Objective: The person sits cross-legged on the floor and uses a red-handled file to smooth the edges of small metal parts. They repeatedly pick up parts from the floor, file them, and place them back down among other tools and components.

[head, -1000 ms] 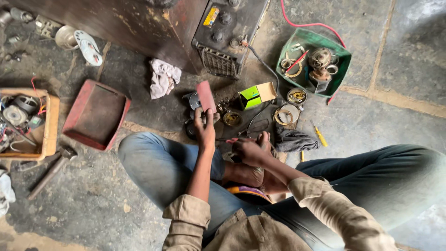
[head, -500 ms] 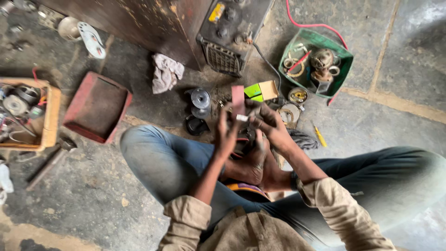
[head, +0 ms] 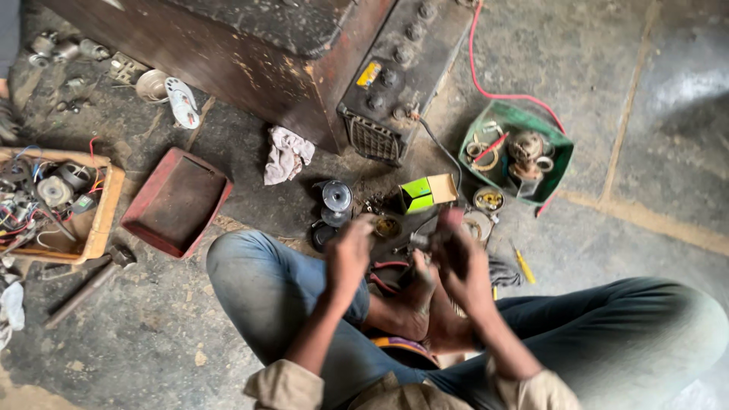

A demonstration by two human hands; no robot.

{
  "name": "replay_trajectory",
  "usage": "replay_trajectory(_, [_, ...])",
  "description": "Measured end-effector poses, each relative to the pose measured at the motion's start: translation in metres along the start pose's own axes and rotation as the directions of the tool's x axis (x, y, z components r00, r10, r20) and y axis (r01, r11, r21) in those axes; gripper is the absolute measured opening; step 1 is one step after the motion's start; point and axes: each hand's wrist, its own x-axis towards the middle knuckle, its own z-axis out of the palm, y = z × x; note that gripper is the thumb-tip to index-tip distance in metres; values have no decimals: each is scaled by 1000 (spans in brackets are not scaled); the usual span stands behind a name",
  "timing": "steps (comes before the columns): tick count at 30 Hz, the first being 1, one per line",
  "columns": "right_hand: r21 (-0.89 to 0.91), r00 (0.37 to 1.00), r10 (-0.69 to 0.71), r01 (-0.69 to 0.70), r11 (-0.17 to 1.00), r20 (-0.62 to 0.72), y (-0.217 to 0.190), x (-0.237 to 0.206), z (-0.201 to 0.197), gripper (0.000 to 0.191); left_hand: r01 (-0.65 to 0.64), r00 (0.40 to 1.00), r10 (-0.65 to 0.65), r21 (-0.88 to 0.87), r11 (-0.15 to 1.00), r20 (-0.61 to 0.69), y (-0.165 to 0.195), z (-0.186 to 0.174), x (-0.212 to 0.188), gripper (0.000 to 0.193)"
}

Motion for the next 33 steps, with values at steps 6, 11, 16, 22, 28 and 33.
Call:
replay_trajectory(6, [379, 974, 180, -219, 899, 135, 6, -31, 43, 16, 260, 966, -253, 263, 929, -59, -3, -38, 6, 19])
replay_trajectory(11, [464, 891, 61, -291, 837, 449, -17, -34, 10, 14, 59, 997, -53, -106, 993, 59, -2, -16, -14, 37])
replay_trajectory(16, [651, 893, -26, -306, 694, 448, -36, -17, -23, 13, 26, 1000, -26, -153, 988, -2, -1, 0, -22, 40])
replay_trajectory(22, [170, 983, 13, -45, 984, 181, -23, -11, -10, 20, 404, 902, -417, -571, 715, 115, 8, -2, -7, 37])
replay_trajectory(28, [-429, 559, 161, 387, 816, 813, -9, -15, -23, 35, 136, 990, -141, -313, 940, 8, 15, 20, -9, 24])
replay_trajectory(33, [131, 408, -268, 332, 934, 873, -25, -14, -26, 23, 188, 963, -232, -271, 944, -138, -8, 26, -17, 28])
